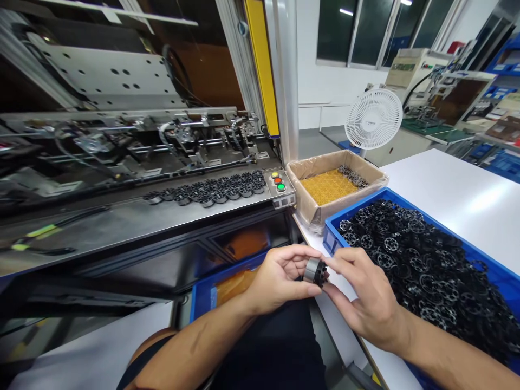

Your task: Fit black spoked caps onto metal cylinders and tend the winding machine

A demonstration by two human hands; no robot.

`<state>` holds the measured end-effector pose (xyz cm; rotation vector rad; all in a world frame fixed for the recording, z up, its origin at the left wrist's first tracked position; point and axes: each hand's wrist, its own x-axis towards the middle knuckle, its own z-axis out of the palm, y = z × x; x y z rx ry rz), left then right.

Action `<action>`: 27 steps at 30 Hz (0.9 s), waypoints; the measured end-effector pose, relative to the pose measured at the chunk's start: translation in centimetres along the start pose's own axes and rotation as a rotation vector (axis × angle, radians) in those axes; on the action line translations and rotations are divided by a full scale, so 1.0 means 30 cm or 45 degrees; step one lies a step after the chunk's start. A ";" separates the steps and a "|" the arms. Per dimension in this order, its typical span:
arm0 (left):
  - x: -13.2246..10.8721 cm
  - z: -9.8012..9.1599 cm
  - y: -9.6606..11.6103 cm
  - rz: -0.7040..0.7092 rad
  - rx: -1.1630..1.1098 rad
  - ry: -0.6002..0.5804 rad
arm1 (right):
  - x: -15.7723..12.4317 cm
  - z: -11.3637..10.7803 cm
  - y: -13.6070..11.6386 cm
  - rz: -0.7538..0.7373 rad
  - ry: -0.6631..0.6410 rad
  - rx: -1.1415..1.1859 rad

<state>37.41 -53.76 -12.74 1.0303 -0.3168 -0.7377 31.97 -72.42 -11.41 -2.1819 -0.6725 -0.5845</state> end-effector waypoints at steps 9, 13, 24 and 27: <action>-0.007 0.005 -0.001 -0.104 -0.029 0.031 | -0.016 -0.002 0.019 -0.114 -0.030 -0.121; -0.007 0.012 0.006 -0.082 -0.053 0.009 | -0.019 -0.002 0.021 -0.127 -0.022 -0.082; -0.017 0.005 0.011 -0.145 -0.071 -0.015 | -0.019 -0.011 0.012 -0.227 -0.076 -0.230; -0.027 0.010 0.006 -0.163 -0.082 -0.013 | -0.025 -0.001 0.012 -0.204 -0.073 -0.178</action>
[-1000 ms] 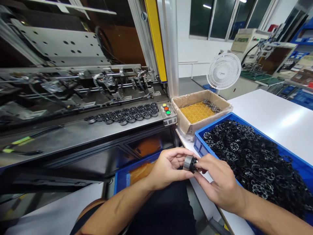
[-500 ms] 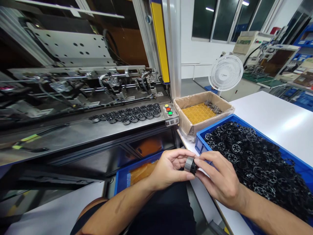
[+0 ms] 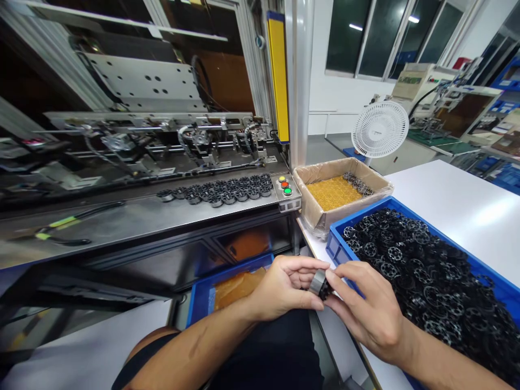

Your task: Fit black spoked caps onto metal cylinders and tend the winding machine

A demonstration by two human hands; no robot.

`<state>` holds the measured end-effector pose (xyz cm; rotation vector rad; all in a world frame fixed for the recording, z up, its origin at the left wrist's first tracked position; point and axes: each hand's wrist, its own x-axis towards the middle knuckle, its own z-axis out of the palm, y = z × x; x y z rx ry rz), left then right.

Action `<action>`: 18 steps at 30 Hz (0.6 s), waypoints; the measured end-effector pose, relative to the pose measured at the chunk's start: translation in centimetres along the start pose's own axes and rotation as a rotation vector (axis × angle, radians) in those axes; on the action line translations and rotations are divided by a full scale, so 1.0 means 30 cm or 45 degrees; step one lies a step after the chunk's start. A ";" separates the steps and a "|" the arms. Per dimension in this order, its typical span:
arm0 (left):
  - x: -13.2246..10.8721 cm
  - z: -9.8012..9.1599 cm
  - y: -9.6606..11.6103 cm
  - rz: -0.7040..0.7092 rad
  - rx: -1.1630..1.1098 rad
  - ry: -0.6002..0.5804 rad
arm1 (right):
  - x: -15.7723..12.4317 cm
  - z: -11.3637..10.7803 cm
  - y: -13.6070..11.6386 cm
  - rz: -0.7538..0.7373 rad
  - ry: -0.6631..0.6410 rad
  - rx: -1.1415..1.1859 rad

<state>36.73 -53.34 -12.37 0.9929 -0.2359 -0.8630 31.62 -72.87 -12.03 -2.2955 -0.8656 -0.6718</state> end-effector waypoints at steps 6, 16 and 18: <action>-0.044 0.024 -0.033 0.228 0.424 0.002 | 0.006 0.012 0.001 0.032 0.039 0.102; -0.057 0.014 -0.032 0.200 0.419 -0.077 | 0.011 0.041 0.016 0.509 -0.084 0.629; -0.058 0.012 -0.035 0.191 0.387 -0.062 | 0.014 0.039 0.016 0.494 -0.124 0.637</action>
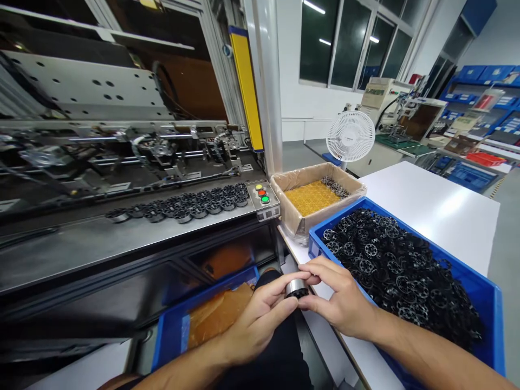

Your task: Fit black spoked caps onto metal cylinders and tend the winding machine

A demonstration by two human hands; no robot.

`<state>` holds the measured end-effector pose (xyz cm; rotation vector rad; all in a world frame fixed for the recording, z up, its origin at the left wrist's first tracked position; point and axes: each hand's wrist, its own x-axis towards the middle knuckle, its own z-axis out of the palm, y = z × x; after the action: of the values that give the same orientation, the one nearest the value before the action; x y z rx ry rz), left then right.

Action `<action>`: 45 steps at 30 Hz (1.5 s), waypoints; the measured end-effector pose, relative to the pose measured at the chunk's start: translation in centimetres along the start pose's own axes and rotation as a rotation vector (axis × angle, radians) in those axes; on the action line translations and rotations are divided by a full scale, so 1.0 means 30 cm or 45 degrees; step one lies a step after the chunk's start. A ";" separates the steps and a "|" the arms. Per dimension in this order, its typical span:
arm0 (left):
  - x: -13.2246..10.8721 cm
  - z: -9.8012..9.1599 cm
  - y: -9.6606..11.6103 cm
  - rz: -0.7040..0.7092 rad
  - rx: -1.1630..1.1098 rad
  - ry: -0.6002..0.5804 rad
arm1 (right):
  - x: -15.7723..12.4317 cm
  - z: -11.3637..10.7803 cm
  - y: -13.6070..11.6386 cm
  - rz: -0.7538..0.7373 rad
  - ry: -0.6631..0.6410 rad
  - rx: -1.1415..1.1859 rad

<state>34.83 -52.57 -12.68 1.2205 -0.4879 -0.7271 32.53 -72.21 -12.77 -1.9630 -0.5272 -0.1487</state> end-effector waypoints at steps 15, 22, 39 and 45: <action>0.014 0.040 -0.013 0.232 -0.135 0.171 | -0.006 0.012 0.009 0.038 0.000 -0.261; -0.004 0.010 0.021 0.347 0.137 0.229 | -0.042 0.023 0.044 -0.144 0.131 -0.546; -0.057 -0.025 0.068 0.411 0.115 0.145 | 0.044 0.085 -0.060 0.012 0.132 -0.083; -0.055 -0.019 0.056 0.292 -0.017 0.235 | 0.067 0.078 -0.062 -0.360 0.212 -0.412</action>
<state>34.49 -50.71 -11.17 1.1832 -0.4597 -0.4183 33.23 -68.89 -11.58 -2.1533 -0.7023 -0.6030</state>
